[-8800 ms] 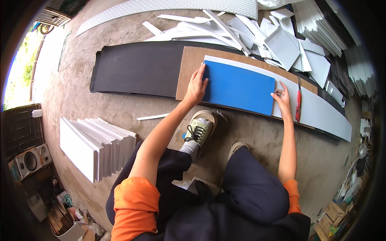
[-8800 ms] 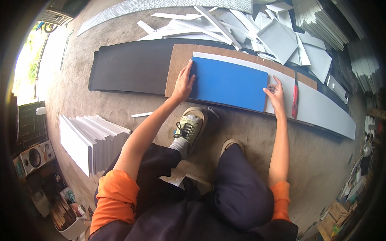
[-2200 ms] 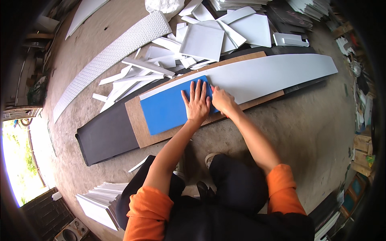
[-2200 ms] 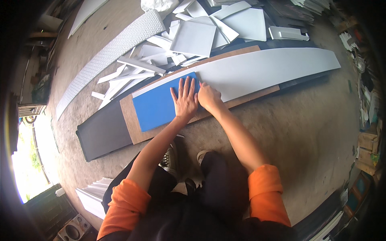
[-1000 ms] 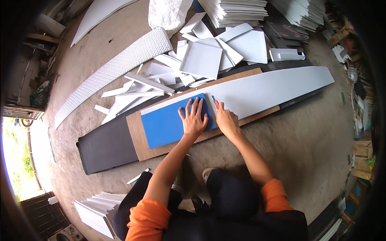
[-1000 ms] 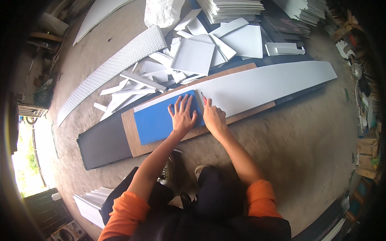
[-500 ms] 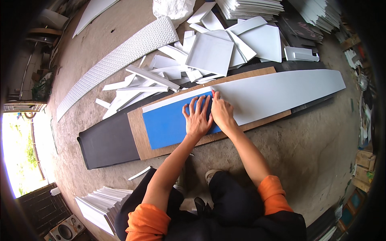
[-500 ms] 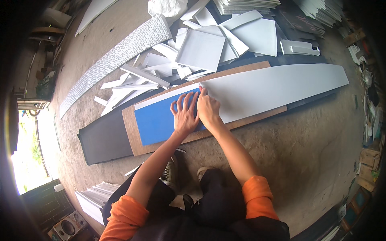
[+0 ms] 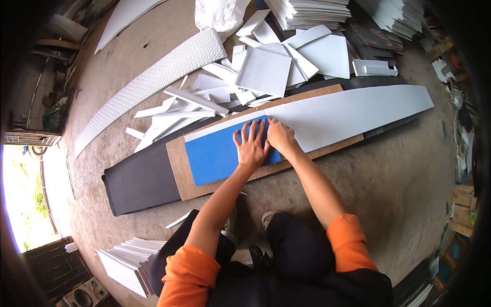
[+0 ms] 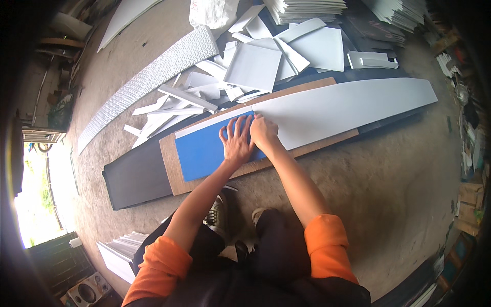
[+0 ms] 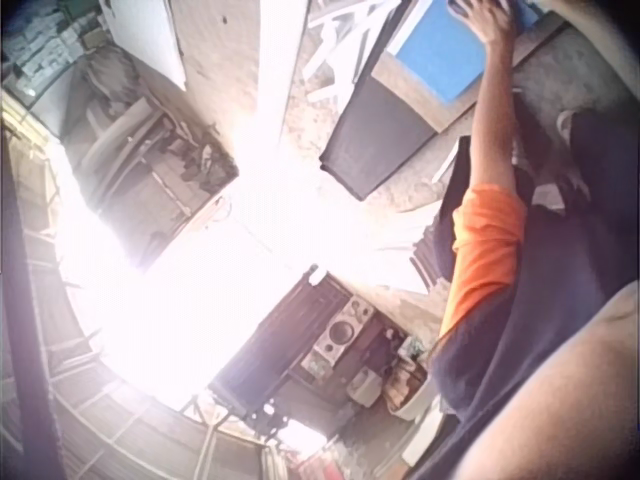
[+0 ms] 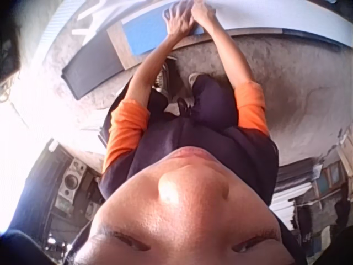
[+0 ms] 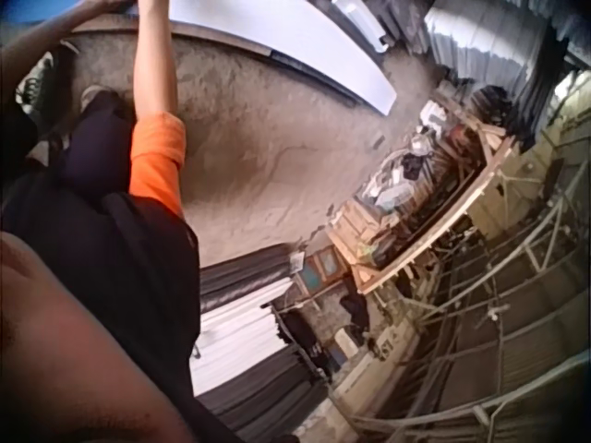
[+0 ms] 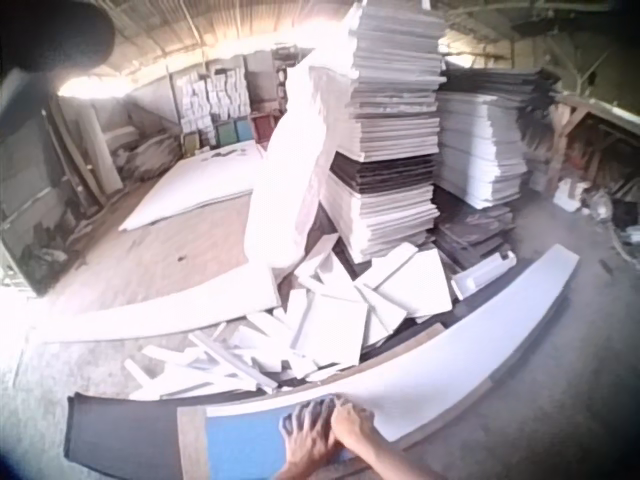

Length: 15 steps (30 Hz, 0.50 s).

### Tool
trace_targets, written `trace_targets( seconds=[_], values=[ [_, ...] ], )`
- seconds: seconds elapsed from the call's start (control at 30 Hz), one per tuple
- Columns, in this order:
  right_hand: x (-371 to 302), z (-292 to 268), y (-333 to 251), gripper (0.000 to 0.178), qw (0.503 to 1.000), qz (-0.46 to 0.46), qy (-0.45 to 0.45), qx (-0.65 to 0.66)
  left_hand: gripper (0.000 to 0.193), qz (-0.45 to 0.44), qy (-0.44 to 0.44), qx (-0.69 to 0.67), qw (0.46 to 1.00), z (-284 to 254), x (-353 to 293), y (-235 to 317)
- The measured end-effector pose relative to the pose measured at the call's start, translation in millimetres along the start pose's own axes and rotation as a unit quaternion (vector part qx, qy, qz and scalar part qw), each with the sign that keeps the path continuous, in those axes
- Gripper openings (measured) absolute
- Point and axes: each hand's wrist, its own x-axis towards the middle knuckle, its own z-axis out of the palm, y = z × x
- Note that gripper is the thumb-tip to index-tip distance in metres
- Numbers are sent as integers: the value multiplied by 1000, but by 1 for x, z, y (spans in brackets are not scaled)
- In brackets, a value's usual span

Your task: The person uses a red utility knife to cut white foam sheets to size, using a blue rectangular board as a guide. They repeatedly align the blue board on the foam, cut along the edge, and remove the excess material. The person works on a wooden board placed on the floor in a workshop environment.

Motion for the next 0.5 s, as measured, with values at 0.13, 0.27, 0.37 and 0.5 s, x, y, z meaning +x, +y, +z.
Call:
trace_targets(
  seconds=[0.13,0.27,0.37,0.5],
  values=[
    [-48,-5,6,23,998,25,-50,24,55,-4,13,5,1000,3,-4,-1],
    [-80,9,24,20,998,36,-53,4,54,-1,12,4,1000,2,-4,4],
    [-103,10,29,28,995,34,-80,-49,54,-4,12,11,1000,2,-7,3],
    [-128,29,43,26,997,10,-32,-67,55,-2,8,8,1000,4,-6,3]
  ],
)
